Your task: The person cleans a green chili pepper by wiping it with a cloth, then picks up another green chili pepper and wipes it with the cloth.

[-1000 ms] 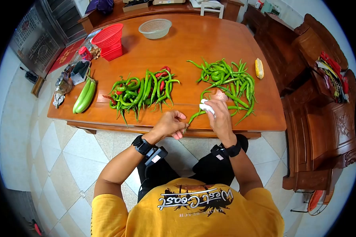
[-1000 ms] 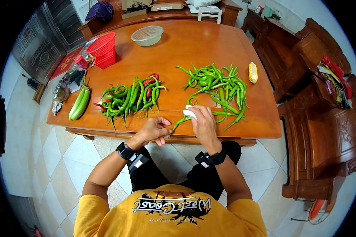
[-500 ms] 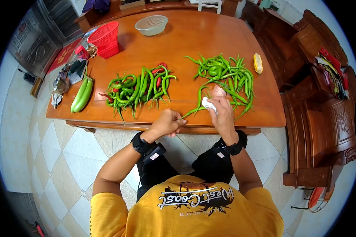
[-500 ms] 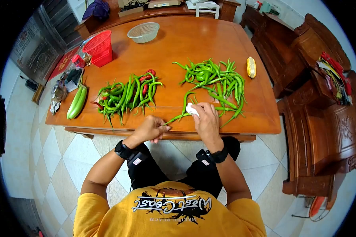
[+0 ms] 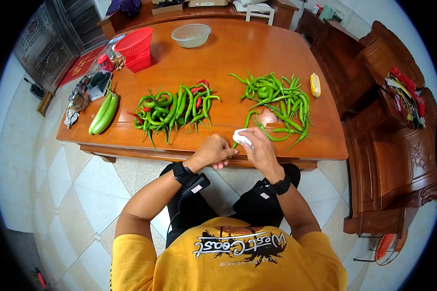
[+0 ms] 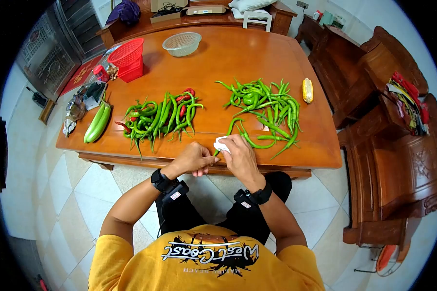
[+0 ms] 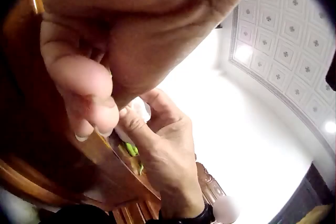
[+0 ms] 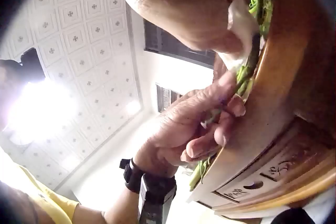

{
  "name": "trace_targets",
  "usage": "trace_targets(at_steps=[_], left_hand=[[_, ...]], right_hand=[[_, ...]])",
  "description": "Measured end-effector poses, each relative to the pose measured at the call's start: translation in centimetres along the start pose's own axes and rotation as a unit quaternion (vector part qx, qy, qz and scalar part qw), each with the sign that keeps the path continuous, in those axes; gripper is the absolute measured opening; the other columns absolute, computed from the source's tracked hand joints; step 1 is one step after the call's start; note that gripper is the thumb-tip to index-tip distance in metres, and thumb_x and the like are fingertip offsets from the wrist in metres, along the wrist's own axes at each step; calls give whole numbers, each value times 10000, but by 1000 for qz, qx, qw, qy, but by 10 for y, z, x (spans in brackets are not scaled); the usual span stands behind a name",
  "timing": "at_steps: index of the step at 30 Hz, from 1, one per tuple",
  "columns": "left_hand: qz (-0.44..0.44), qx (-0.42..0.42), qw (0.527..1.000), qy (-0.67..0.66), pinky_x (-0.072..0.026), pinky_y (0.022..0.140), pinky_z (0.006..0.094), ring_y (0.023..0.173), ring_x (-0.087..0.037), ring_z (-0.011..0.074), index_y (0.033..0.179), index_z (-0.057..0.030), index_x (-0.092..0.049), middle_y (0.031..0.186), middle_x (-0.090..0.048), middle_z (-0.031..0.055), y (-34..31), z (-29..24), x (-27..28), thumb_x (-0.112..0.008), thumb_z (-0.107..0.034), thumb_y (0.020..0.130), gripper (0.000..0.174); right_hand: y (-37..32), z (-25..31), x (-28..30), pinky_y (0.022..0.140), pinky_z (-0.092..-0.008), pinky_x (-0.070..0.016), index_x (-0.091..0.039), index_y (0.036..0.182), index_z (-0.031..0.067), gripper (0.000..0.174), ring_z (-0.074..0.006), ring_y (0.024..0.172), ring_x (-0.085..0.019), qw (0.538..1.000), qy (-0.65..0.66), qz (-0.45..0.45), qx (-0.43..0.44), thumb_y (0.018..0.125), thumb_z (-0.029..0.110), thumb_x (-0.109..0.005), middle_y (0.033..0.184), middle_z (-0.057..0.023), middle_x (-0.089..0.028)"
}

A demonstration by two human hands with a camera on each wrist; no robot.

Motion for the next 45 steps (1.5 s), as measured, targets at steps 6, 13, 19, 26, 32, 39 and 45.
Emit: trace_targets(at_steps=[6,13,19,26,32,39,45], left_hand=[[49,12,997,-52,-429,352,229,417,-571,87,795,28,-685,609,-649,43,-8,15,-2,-619,-264,973,349],[151,86,943,-283,-389,357,198,401,-525,67,1001,12,-681,595,-618,22,-42,38,-9,-593,-257,991,283],[161,58,960,-222,-370,394,182,428,-514,53,1029,-26,-691,597,-585,-2,-36,45,-28,-572,-278,1002,280],[188,43,968,-159,-407,477,163,553,-531,30,1028,-20,-695,673,-588,-34,-44,52,-27,-562,-268,1009,282],[155,10,980,-127,-402,475,168,533,-503,22,1119,-44,-657,673,-579,-34,-33,60,-24,-581,-249,1003,248],[164,1,979,-120,-429,485,169,550,-538,26,1163,-45,-630,715,-601,-26,-44,51,-20,-581,-251,1002,266],[164,-12,978,-127,-454,499,182,585,-582,51,1117,-23,-617,821,-631,7,-43,47,-27,-539,-152,1002,190]], right_hand=[[0,-31,33,860,-431,-468,-671,1063,43,306,-353,962,-576,993,-102,-49,-20,764,-26,-670,1016,-144,-602],[-1,-9,45,805,-413,-505,-613,1153,20,336,-385,935,-616,996,-21,-79,-45,823,22,-677,1029,-182,-618],[-17,36,-16,782,-389,-516,-686,1045,49,212,-317,906,-638,997,72,32,23,834,71,-684,990,-117,-634],[-7,-10,-4,803,-407,-504,-666,1050,29,191,-342,922,-616,998,40,-19,-35,864,45,-627,974,-143,-616],[-17,32,-29,782,-379,-522,-678,1065,40,229,-311,906,-643,991,107,68,44,837,44,-674,1000,-123,-638],[-3,-5,-8,760,-386,-516,-674,1070,16,224,-328,901,-630,998,41,-26,-26,848,44,-672,992,-143,-626],[-18,22,-24,795,-389,-513,-669,1091,23,245,-329,915,-632,989,134,64,-2,848,54,-671,1014,-138,-627]])
Point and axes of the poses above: each hand's wrist, its own y-axis towards the middle knuckle, its own x-axis out of the back of the hand, z = x × y, the point moved 9 cm from there along y, towards the middle knuckle
